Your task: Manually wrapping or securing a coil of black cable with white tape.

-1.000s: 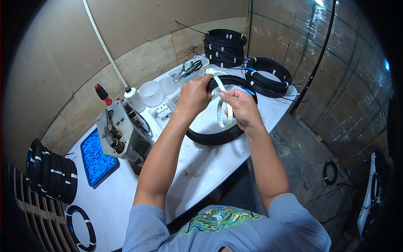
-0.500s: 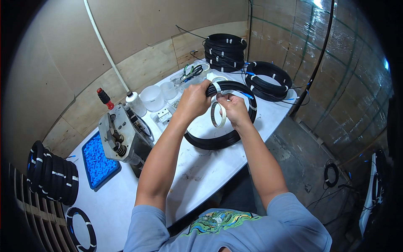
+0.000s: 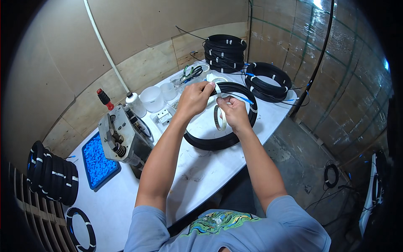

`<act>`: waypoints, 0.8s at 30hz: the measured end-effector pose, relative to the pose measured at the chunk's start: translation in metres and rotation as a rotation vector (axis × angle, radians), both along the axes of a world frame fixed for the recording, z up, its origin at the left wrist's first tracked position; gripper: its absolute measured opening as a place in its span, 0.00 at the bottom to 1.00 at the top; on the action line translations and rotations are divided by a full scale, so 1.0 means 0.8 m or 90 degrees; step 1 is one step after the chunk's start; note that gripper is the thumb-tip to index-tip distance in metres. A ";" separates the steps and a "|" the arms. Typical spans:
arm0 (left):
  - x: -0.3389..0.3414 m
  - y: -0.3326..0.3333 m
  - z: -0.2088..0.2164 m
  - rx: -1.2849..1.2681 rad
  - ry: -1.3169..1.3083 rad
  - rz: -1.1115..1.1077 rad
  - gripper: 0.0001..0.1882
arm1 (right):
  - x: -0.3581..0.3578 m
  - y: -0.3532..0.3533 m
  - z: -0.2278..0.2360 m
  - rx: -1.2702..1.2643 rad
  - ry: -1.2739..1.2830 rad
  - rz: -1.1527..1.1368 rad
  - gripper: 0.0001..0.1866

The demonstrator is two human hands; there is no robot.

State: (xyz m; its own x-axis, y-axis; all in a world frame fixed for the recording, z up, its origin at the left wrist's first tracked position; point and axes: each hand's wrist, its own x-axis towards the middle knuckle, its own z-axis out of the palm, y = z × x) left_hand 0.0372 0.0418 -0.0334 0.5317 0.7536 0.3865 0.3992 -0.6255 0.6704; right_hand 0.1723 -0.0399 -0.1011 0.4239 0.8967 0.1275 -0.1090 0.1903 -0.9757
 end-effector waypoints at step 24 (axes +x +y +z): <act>-0.007 0.000 -0.014 0.274 0.097 -0.045 0.28 | 0.000 -0.002 -0.007 0.012 -0.054 -0.007 0.11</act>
State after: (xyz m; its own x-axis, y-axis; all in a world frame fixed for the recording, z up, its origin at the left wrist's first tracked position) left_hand 0.0315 0.0421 -0.0445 0.6504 0.5017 0.5703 0.4195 -0.8632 0.2809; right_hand 0.1722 -0.0418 -0.1065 0.4208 0.8891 0.1799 -0.0236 0.2090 -0.9776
